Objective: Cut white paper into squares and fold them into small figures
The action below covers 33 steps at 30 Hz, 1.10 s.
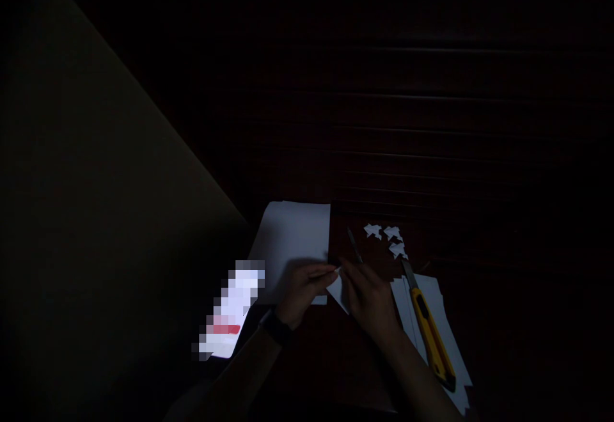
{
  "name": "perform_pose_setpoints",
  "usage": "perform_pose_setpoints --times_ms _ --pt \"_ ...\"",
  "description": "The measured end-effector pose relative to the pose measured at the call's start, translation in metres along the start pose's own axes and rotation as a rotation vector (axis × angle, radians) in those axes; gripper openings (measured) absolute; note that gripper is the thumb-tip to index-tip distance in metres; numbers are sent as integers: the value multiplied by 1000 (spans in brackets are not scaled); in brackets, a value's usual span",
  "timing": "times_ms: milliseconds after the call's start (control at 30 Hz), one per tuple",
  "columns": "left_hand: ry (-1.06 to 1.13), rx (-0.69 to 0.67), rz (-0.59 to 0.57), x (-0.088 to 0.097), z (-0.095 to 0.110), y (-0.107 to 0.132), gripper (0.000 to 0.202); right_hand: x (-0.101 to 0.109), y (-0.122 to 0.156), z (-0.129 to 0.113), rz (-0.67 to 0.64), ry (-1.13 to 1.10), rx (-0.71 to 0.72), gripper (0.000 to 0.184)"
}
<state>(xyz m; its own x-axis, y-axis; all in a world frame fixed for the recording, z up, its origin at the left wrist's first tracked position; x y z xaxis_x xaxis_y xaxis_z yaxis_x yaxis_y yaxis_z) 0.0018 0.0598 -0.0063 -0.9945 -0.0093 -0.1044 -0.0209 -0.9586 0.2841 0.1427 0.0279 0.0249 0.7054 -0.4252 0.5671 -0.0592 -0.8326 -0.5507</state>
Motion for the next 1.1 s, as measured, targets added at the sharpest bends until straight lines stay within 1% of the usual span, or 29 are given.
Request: perform_pose_setpoints --times_ms 133,433,600,700,800,967,1033,1100 --pt "30 62 -34 -1 0 3 31 -1 1 -3 -2 -28 7 39" --pt "56 110 -58 0 -2 3 29 0 1 -3 17 -65 0 40" --pt "60 125 -65 1 -4 2 28 0 1 -3 -6 -80 24 41" --pt "53 133 -86 1 -4 2 29 -1 1 -2 -42 -90 29 43" --pt "42 135 -104 1 -3 2 29 0 1 -1 -45 -93 38 44" --pt "46 125 -120 0 0 2 29 0 0 -1 -64 -77 41 41" --pt "48 124 -118 0 0 2 30 1 -2 -2 -51 -71 30 40" --pt "42 126 -111 0 -1 3 29 2 -4 -1 -21 -78 -28 40"
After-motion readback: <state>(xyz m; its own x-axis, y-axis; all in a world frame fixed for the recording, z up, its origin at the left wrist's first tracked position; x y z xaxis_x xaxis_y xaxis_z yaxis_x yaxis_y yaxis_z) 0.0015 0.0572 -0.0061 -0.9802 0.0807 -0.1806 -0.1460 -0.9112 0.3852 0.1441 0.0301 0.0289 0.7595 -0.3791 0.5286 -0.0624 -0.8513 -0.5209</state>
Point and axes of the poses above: each hand's wrist, its own y-axis away from the middle knuckle, its own x-axis out of the back of the hand, z = x × y, the point moved 5 cm from there along -y, towards the middle knuckle, and after that the axes turned 13 degrees about z, right-handed, at the moved point
